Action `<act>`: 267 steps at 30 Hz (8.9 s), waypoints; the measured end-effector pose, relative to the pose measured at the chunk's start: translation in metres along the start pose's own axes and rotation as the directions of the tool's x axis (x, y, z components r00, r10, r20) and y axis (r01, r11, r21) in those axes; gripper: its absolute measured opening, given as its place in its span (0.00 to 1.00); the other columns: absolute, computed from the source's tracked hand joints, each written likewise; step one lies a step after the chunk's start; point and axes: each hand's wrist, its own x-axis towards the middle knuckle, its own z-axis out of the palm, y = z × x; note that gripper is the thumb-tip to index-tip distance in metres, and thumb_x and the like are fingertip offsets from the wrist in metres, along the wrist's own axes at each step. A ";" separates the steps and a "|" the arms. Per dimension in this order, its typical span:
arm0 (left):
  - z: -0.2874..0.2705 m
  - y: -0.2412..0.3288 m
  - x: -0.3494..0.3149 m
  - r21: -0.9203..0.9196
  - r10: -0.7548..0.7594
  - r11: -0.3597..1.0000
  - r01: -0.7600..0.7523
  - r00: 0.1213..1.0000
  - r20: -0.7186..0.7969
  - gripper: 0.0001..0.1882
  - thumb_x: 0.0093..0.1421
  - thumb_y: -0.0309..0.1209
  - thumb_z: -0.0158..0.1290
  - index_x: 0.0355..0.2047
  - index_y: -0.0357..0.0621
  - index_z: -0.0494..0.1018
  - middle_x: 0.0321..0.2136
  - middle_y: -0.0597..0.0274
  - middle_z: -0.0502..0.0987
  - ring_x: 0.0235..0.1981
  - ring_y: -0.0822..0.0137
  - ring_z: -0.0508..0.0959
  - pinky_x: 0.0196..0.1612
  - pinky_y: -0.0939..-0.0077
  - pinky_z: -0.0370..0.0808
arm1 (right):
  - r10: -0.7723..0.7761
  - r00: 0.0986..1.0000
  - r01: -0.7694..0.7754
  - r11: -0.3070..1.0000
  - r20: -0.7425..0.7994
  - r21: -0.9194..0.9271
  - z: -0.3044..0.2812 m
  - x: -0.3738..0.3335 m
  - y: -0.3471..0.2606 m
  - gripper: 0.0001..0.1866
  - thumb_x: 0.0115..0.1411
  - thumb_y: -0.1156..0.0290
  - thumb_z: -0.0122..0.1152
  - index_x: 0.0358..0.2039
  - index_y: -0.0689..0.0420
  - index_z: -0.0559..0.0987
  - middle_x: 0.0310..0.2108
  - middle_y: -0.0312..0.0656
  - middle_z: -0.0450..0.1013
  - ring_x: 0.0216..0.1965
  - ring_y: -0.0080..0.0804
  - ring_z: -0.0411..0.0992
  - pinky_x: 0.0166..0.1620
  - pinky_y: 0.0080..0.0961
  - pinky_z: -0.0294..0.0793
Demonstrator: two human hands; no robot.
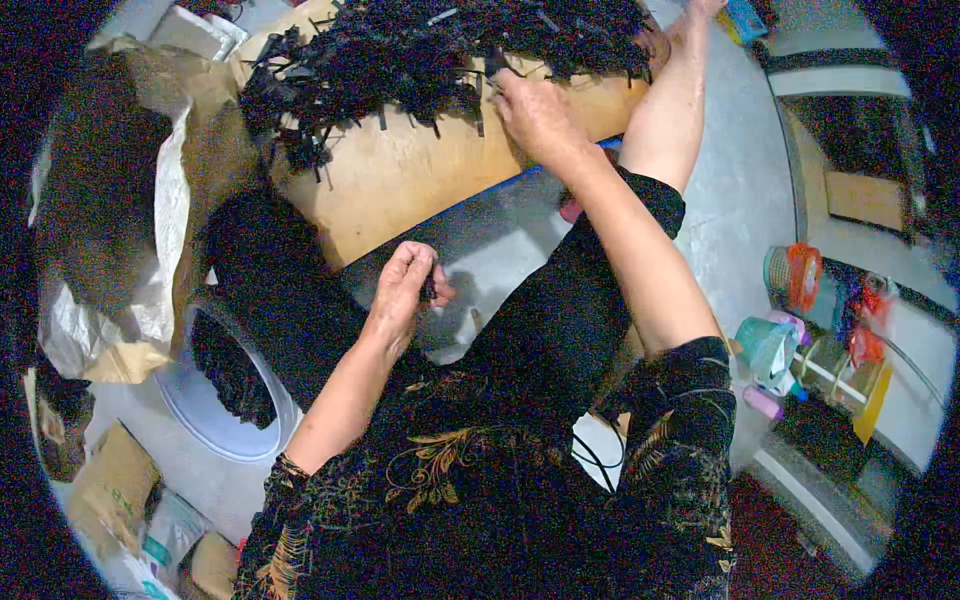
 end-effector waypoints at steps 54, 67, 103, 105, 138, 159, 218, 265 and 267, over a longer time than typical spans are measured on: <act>0.010 0.011 0.007 0.333 0.315 0.886 -0.323 0.946 0.080 0.15 0.53 0.23 0.50 0.40 0.40 0.59 0.20 0.65 0.65 0.19 0.77 0.69 0.20 0.81 0.68 | 0.074 0.835 -0.499 0.522 0.546 0.692 -0.008 -0.129 -0.107 0.13 0.64 0.60 0.42 0.34 0.56 0.68 0.17 0.27 0.57 0.20 0.14 0.55 0.24 0.14 0.56; 0.007 0.006 0.013 0.651 0.479 0.637 -0.413 0.874 0.086 0.13 0.50 0.21 0.49 0.36 0.41 0.60 0.22 0.48 0.69 0.25 0.50 0.73 0.28 0.64 0.69 | 0.019 0.883 -0.344 0.705 0.468 0.620 0.005 -0.128 -0.103 0.10 0.64 0.67 0.43 0.30 0.61 0.68 0.16 0.36 0.58 0.19 0.22 0.58 0.24 0.22 0.61; 0.007 0.023 -0.017 0.056 0.110 0.988 -0.147 0.898 0.425 0.23 0.59 0.37 0.48 0.53 0.44 0.60 0.31 0.64 0.71 0.20 0.78 0.69 0.17 0.91 0.60 | -0.015 0.767 -0.639 -0.108 0.641 0.762 -0.018 -0.146 -0.099 0.10 0.58 0.64 0.55 0.38 0.53 0.70 0.22 0.29 0.68 0.15 0.10 0.57 0.15 0.08 0.50; 0.010 0.022 -0.018 0.104 0.130 0.978 -0.179 0.922 0.365 0.22 0.59 0.36 0.47 0.53 0.43 0.60 0.32 0.64 0.71 0.20 0.78 0.70 0.17 0.90 0.61 | 0.089 0.816 -0.575 0.019 0.572 0.818 -0.016 -0.145 -0.102 0.11 0.58 0.62 0.54 0.37 0.54 0.71 0.22 0.28 0.68 0.16 0.10 0.58 0.16 0.08 0.51; 0.010 0.008 0.008 0.686 0.519 0.581 -0.438 0.849 0.102 0.17 0.54 0.20 0.45 0.46 0.40 0.67 0.36 0.49 0.75 0.34 0.61 0.78 0.37 0.73 0.73 | 0.053 0.851 -0.484 0.465 0.523 0.741 0.013 -0.123 -0.099 0.14 0.61 0.65 0.45 0.40 0.63 0.68 0.26 0.41 0.67 0.31 0.26 0.66 0.35 0.26 0.67; -0.157 0.072 -0.176 0.950 0.908 -0.224 0.218 0.401 0.122 0.15 0.54 0.23 0.49 0.43 0.34 0.67 0.37 0.47 0.71 0.37 0.49 0.71 0.43 0.65 0.68 | -0.172 0.973 0.187 0.978 -0.153 0.094 0.000 -0.029 0.016 0.09 0.57 0.69 0.50 0.37 0.57 0.71 0.27 0.46 0.72 0.29 0.43 0.72 0.31 0.35 0.69; 0.008 0.007 0.010 0.813 0.429 0.552 -0.185 0.899 -0.086 0.16 0.50 0.19 0.49 0.40 0.42 0.60 0.28 0.47 0.72 0.29 0.49 0.75 0.28 0.63 0.70 | 0.063 0.955 -0.273 0.573 0.290 0.772 0.033 -0.134 -0.110 0.10 0.64 0.66 0.42 0.31 0.60 0.68 0.17 0.33 0.60 0.18 0.19 0.57 0.21 0.19 0.58; 0.009 0.014 -0.012 0.326 0.252 0.895 -0.306 0.947 0.198 0.20 0.60 0.22 0.42 0.53 0.41 0.59 0.31 0.68 0.68 0.32 0.79 0.69 0.31 0.84 0.71 | 0.163 0.719 -0.671 -0.090 0.675 0.736 -0.006 -0.151 -0.125 0.18 0.65 0.61 0.40 0.51 0.56 0.63 0.14 0.26 0.55 0.12 0.11 0.49 0.13 0.10 0.46; 0.009 0.014 -0.009 0.354 0.290 0.868 -0.349 0.934 0.209 0.19 0.60 0.22 0.42 0.53 0.41 0.60 0.31 0.68 0.68 0.31 0.79 0.69 0.31 0.84 0.71 | 0.156 0.731 -0.662 -0.071 0.664 0.746 -0.004 -0.149 -0.123 0.18 0.65 0.61 0.40 0.51 0.56 0.62 0.14 0.26 0.55 0.12 0.11 0.49 0.13 0.10 0.47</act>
